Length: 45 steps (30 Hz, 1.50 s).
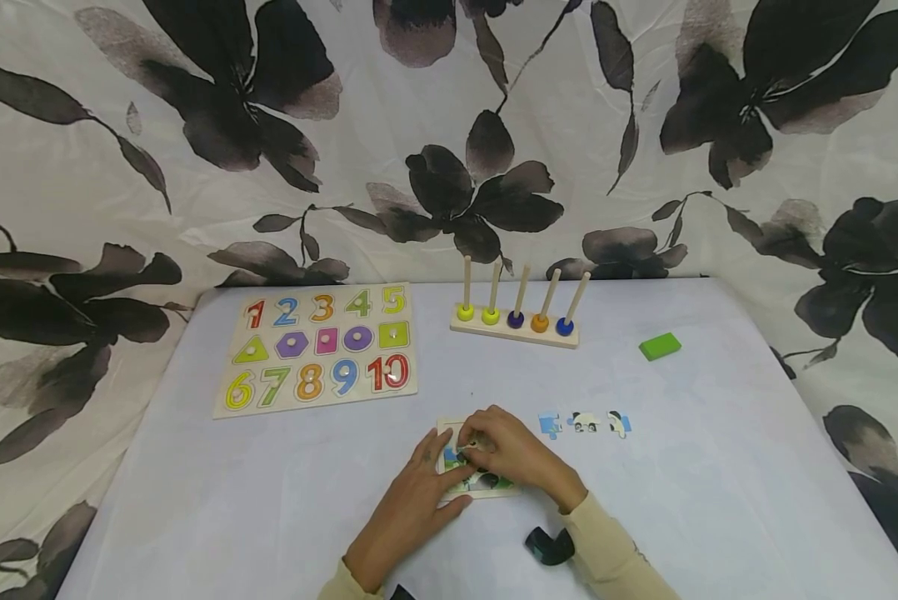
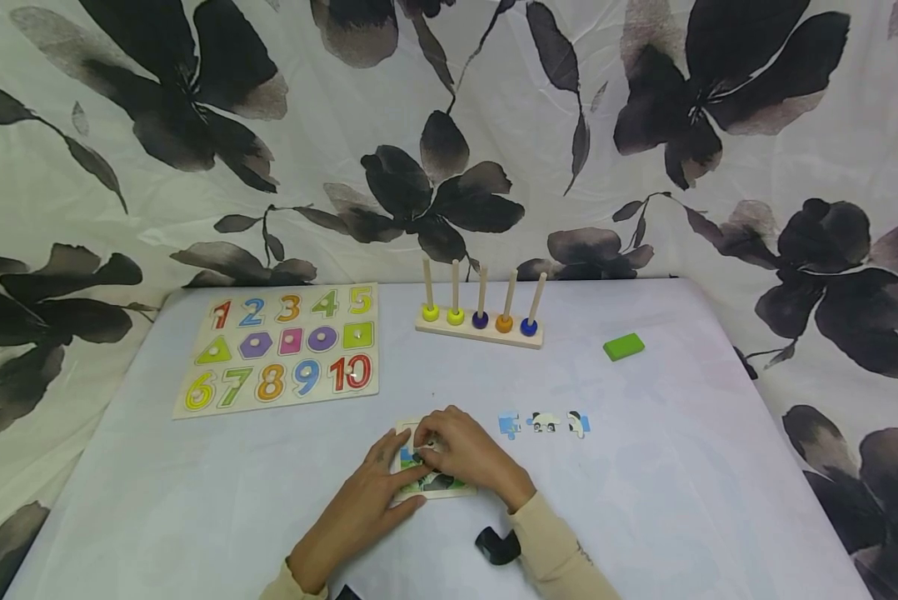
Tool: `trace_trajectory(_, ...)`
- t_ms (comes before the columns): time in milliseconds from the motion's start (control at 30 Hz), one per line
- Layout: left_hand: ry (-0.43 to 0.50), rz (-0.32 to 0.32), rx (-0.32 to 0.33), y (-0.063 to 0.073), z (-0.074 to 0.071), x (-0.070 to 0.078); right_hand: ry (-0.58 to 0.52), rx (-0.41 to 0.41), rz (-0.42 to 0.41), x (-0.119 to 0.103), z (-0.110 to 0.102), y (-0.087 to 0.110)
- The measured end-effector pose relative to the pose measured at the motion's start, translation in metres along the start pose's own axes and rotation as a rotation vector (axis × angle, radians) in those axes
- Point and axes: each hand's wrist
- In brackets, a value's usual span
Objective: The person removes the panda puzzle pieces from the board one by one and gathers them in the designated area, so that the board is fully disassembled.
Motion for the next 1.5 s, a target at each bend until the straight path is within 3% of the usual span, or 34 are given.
trace_trajectory(267, -0.017, -0.008, -0.018, 0.001, 0.000, 0.000, -0.093, -0.025, 0.043, -0.002, 0.000, 0.000)
trace_trajectory(767, -0.013, 0.010, -0.006, 0.001, 0.001, -0.001, -0.163, -0.055, 0.025, -0.001, -0.003, 0.001)
trace_trajectory(1033, 0.000, -0.010, -0.031, 0.003, 0.002, -0.002, -0.223, -0.101, 0.037, 0.003, -0.004, 0.003)
trace_trajectory(1333, 0.008, -0.012, -0.047, 0.002, 0.001, -0.003, -0.171, -0.030, 0.027, 0.006, -0.006, 0.002)
trace_trajectory(1500, 0.008, -0.041, -0.060, 0.002, 0.001, -0.003, -0.176, 0.043, 0.059, 0.010, -0.020, 0.006)
Point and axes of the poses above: each hand's wrist, its own y-axis away from the middle knuckle, its own z-axis out of the palm, x = y × z, and after that the axes turned 15 degrees about x, right-handed
